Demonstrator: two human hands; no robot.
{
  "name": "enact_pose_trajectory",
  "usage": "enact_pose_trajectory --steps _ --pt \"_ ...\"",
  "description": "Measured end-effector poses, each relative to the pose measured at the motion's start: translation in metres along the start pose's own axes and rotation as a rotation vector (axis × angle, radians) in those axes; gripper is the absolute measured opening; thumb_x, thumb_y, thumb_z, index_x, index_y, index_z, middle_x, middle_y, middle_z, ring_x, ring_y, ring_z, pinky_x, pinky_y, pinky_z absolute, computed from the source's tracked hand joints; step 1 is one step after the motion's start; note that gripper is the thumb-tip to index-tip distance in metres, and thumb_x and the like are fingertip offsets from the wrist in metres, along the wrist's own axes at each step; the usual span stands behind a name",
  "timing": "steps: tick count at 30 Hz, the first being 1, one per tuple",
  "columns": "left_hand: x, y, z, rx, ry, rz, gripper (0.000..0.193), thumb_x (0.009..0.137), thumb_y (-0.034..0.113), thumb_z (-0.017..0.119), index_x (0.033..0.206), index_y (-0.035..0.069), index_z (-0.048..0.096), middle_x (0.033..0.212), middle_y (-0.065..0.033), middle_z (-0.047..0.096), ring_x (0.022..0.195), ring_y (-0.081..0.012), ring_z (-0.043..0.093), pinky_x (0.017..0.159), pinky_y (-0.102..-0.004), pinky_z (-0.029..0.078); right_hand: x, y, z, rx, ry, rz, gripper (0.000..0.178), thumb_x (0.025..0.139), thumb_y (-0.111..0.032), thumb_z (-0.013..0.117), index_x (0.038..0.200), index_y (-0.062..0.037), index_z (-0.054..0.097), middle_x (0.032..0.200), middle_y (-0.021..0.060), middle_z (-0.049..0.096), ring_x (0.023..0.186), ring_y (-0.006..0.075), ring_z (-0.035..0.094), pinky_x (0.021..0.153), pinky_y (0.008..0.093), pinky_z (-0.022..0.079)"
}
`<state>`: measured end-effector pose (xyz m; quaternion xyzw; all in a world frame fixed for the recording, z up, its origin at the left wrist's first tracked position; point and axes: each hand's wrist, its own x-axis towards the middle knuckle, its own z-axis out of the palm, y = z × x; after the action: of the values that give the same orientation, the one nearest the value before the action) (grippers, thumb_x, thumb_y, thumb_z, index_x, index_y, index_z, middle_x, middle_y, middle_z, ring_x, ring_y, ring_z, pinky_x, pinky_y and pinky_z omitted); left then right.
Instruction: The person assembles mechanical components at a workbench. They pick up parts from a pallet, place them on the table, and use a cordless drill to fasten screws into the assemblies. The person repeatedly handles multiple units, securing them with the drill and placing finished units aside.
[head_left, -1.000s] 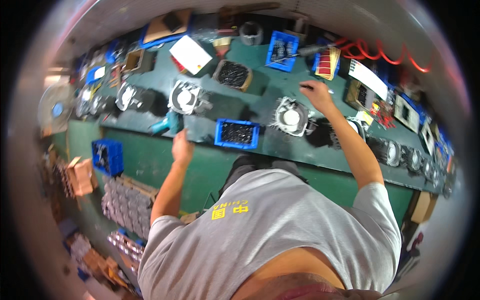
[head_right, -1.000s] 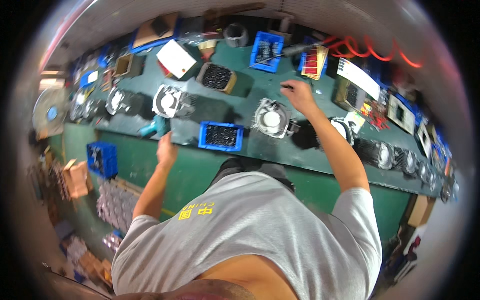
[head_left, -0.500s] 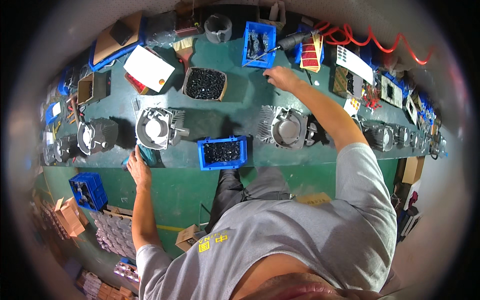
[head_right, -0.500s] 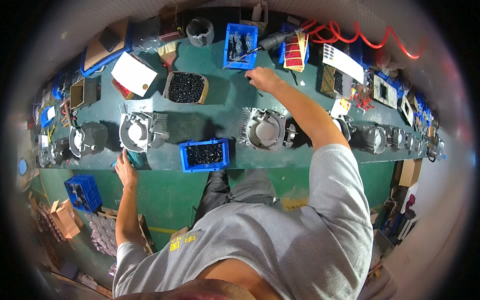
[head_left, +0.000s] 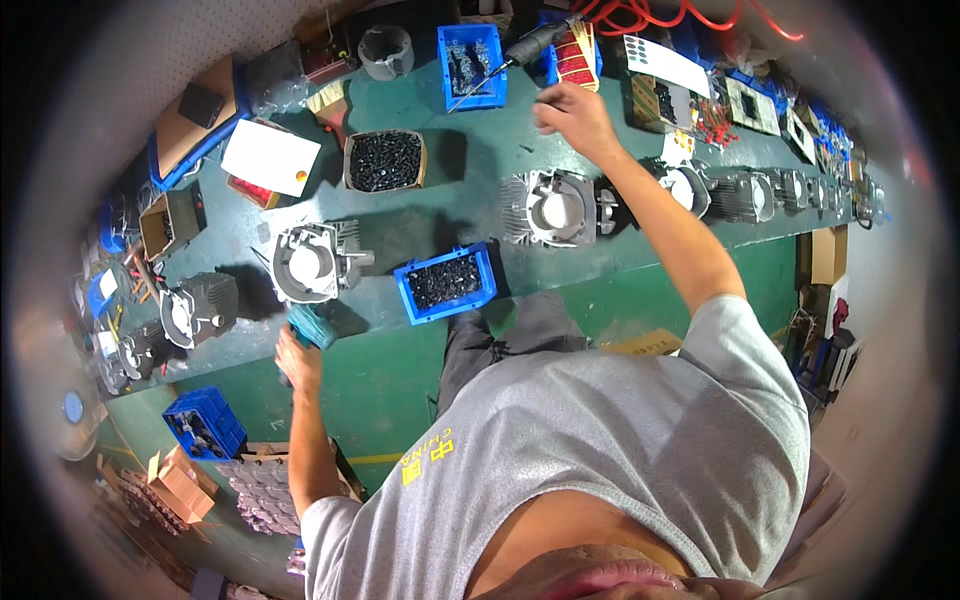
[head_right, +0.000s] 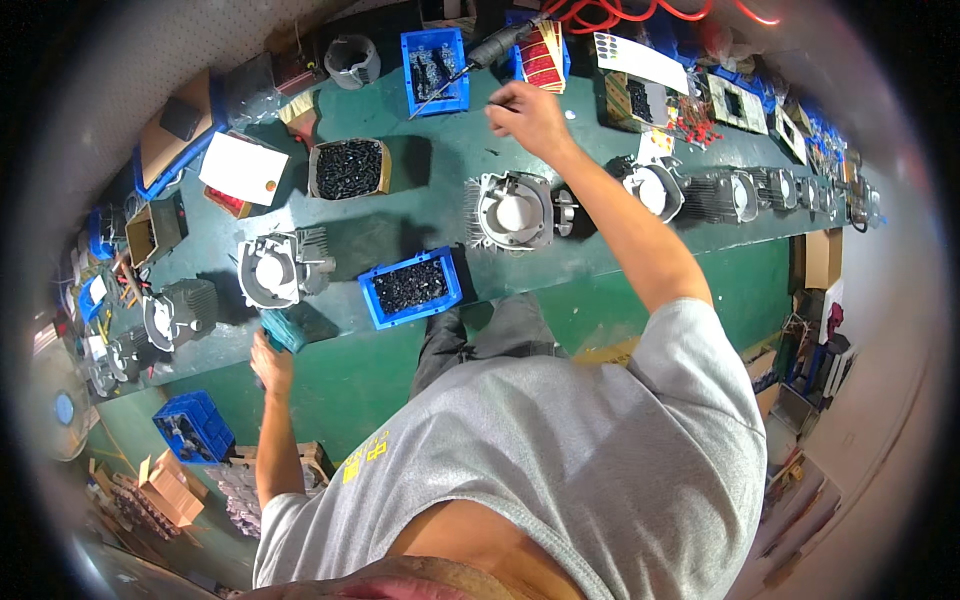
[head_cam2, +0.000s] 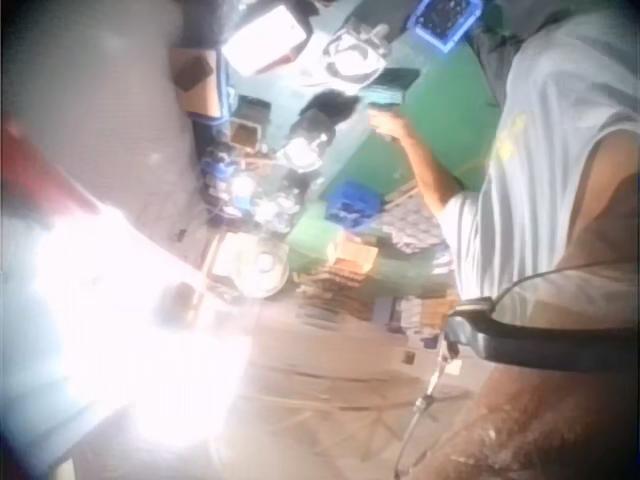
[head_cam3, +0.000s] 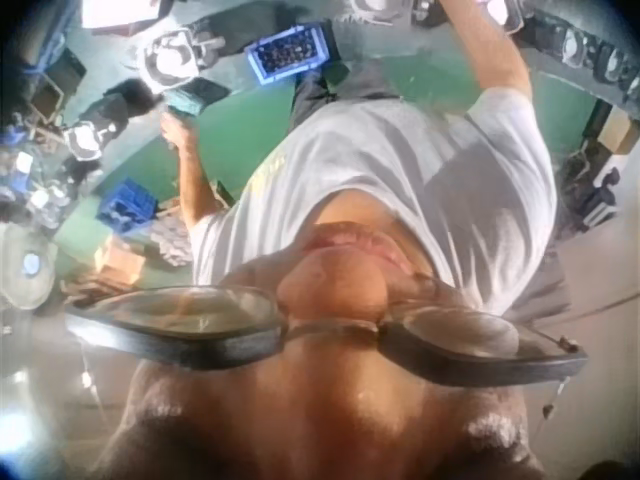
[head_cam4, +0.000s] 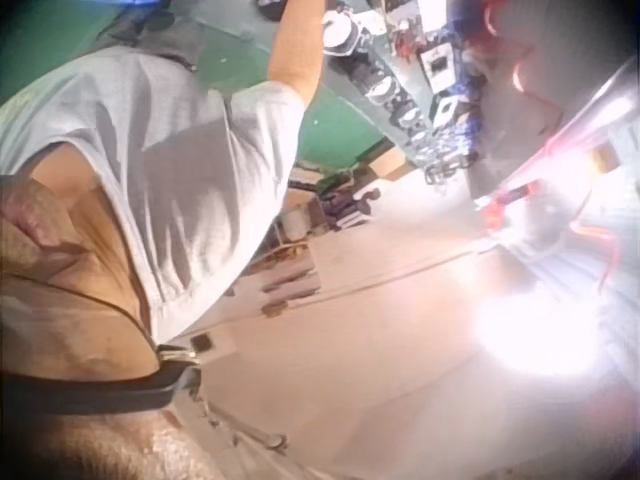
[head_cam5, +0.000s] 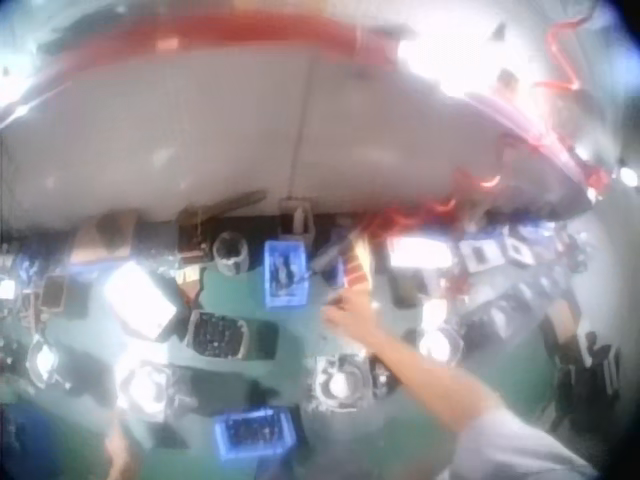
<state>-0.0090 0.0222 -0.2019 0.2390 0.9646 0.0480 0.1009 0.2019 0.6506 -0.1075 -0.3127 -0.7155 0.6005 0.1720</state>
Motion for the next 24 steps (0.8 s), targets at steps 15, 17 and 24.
enact_pose_trajectory --steps 15,17,24 --pt "-0.158 0.104 -0.199 -0.65 -0.408 -0.043 0.021 0.086 0.009 0.074 0.105 0.0 0.07 0.087 -0.0072 0.067 0.079 -0.0146 0.06 0.073 -0.0343 0.051 -0.209 -0.065 0.042 0.64 -0.083 0.355 0.02 0.099 -0.005 0.067 0.115 0.0063 0.067 0.098 0.0137 0.073 0.083 0.0189 0.073 0.074 0.0309 0.064" --pt "-0.159 0.143 -0.23 -0.71 -0.386 -0.018 0.017 0.089 0.011 0.074 0.103 0.002 0.071 0.09 -0.0056 0.068 0.079 -0.0152 0.06 0.072 -0.0354 0.051 -0.21 -0.059 0.044 0.658 -0.166 0.382 0.018 0.099 -0.005 0.067 0.115 0.0048 0.068 0.103 0.0137 0.072 0.089 0.0197 0.073 0.077 0.0322 0.064" --pt "-0.12 0.229 -0.245 -0.809 -0.496 0.045 0.038 0.098 0.031 0.074 0.118 -0.001 0.067 0.092 -0.0054 0.067 0.085 -0.016 0.063 0.078 -0.0338 0.053 -0.206 -0.049 0.021 0.782 -0.142 0.46 0.021 0.099 -0.004 0.068 0.118 0.0032 0.067 0.109 0.0135 0.073 0.092 0.0193 0.073 0.079 0.0312 0.064"
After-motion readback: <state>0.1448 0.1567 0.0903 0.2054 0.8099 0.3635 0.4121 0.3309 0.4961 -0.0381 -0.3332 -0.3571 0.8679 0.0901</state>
